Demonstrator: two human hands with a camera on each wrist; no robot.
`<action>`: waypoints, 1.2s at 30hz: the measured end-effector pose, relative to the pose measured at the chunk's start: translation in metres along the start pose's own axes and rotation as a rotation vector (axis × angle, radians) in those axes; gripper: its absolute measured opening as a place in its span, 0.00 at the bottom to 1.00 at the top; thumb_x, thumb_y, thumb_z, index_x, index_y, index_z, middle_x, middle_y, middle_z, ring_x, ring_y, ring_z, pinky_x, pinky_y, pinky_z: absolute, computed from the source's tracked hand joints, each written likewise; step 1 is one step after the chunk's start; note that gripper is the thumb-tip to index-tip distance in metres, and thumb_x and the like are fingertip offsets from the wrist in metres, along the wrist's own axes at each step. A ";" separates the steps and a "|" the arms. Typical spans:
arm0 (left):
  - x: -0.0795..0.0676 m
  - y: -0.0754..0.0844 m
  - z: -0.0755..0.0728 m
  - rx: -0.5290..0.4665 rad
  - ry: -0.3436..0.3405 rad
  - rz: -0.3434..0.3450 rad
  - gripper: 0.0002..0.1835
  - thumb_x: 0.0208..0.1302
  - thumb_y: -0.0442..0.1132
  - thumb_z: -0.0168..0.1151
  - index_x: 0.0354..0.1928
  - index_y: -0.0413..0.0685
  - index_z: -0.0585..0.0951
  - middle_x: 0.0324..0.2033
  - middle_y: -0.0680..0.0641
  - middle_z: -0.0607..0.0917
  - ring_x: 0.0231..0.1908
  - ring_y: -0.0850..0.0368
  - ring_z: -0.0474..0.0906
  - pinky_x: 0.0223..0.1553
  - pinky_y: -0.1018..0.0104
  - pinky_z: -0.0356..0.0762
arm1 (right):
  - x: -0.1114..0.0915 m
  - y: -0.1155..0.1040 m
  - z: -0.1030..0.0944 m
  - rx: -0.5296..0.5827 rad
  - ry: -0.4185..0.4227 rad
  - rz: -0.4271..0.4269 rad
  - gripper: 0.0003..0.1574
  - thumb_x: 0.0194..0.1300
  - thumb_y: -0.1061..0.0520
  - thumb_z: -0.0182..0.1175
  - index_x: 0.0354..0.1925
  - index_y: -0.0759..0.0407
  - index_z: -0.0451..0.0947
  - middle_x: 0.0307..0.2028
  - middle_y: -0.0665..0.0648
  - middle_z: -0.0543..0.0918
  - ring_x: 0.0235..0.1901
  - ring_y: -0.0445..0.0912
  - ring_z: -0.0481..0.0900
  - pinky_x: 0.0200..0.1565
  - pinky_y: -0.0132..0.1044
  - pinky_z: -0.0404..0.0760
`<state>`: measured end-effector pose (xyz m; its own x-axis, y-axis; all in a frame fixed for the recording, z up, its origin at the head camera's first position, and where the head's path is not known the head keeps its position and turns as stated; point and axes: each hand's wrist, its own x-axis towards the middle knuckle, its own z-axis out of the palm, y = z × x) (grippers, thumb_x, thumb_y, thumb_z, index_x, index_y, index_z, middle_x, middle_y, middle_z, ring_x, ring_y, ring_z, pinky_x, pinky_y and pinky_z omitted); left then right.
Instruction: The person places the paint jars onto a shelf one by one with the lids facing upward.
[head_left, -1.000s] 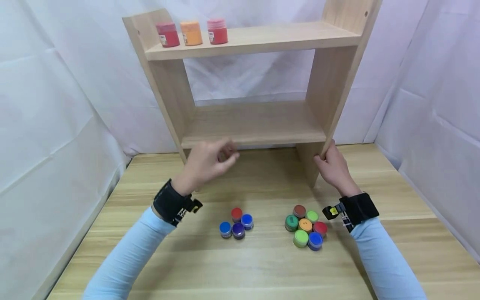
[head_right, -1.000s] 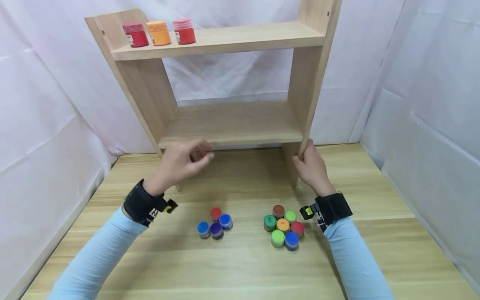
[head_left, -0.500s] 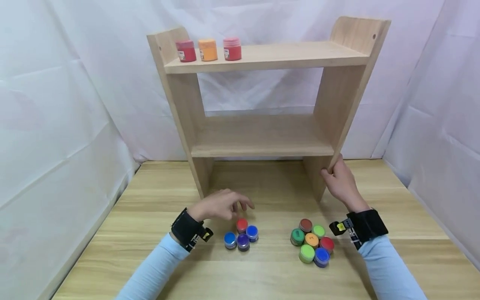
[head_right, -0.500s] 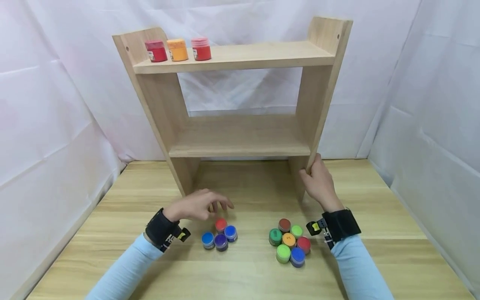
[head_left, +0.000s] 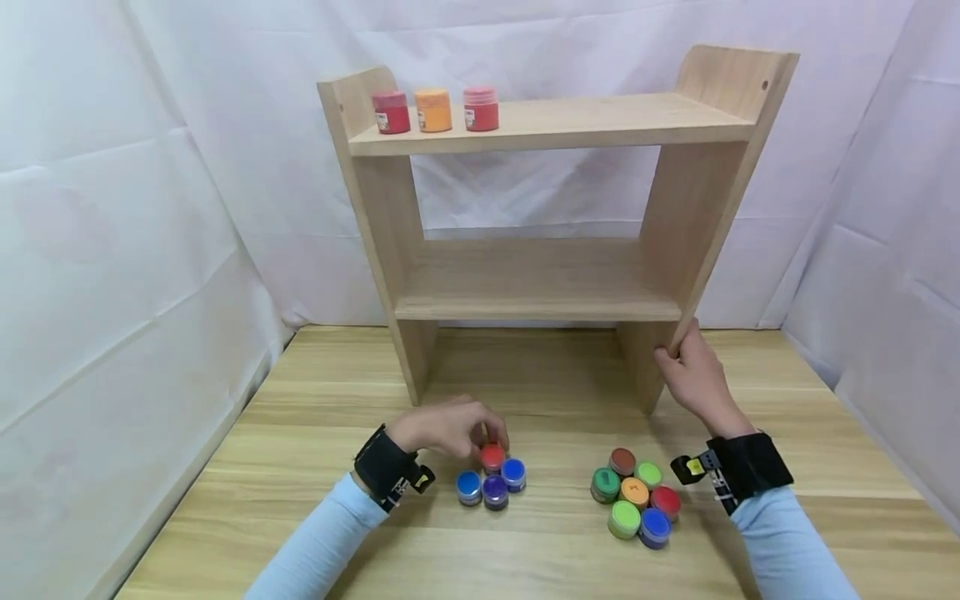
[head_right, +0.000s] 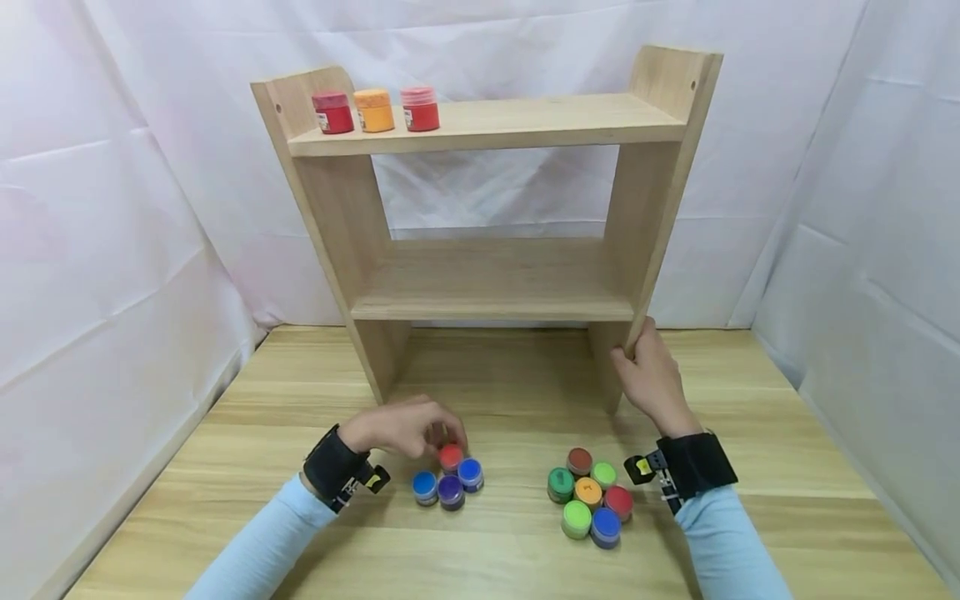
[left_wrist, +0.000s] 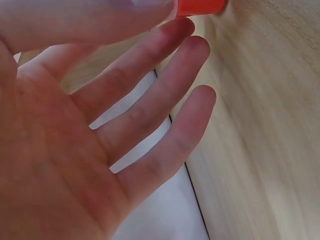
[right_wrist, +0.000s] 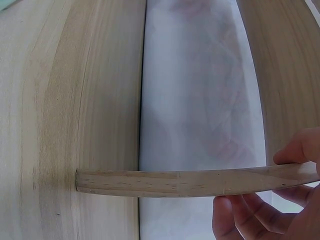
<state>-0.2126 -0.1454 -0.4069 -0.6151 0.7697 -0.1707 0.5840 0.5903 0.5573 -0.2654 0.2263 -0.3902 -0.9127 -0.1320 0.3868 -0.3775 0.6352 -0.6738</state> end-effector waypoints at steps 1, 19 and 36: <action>0.000 0.000 0.000 -0.002 -0.004 -0.006 0.32 0.38 0.16 0.57 0.45 0.55 0.83 0.36 0.61 0.82 0.34 0.65 0.79 0.33 0.74 0.74 | 0.000 0.000 -0.001 -0.005 0.002 -0.003 0.37 0.69 0.59 0.48 0.69 0.70 0.47 0.57 0.76 0.67 0.51 0.67 0.71 0.40 0.59 0.73; 0.002 -0.004 0.004 -0.012 -0.025 0.022 0.24 0.47 0.24 0.67 0.46 0.58 0.83 0.36 0.61 0.81 0.34 0.64 0.77 0.36 0.72 0.74 | 0.000 0.002 -0.001 0.017 -0.002 -0.022 0.38 0.69 0.60 0.47 0.71 0.69 0.44 0.59 0.76 0.65 0.52 0.68 0.69 0.41 0.61 0.74; 0.004 -0.007 0.007 -0.004 0.021 0.009 0.21 0.48 0.30 0.70 0.45 0.56 0.81 0.34 0.59 0.80 0.33 0.65 0.77 0.37 0.72 0.74 | 0.002 0.004 0.001 0.014 0.013 0.006 0.37 0.68 0.60 0.48 0.71 0.66 0.47 0.60 0.72 0.66 0.53 0.63 0.70 0.42 0.57 0.75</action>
<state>-0.2153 -0.1451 -0.4172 -0.6207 0.7698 -0.1488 0.5877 0.5824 0.5616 -0.2689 0.2277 -0.3932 -0.9128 -0.1182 0.3910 -0.3744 0.6251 -0.6849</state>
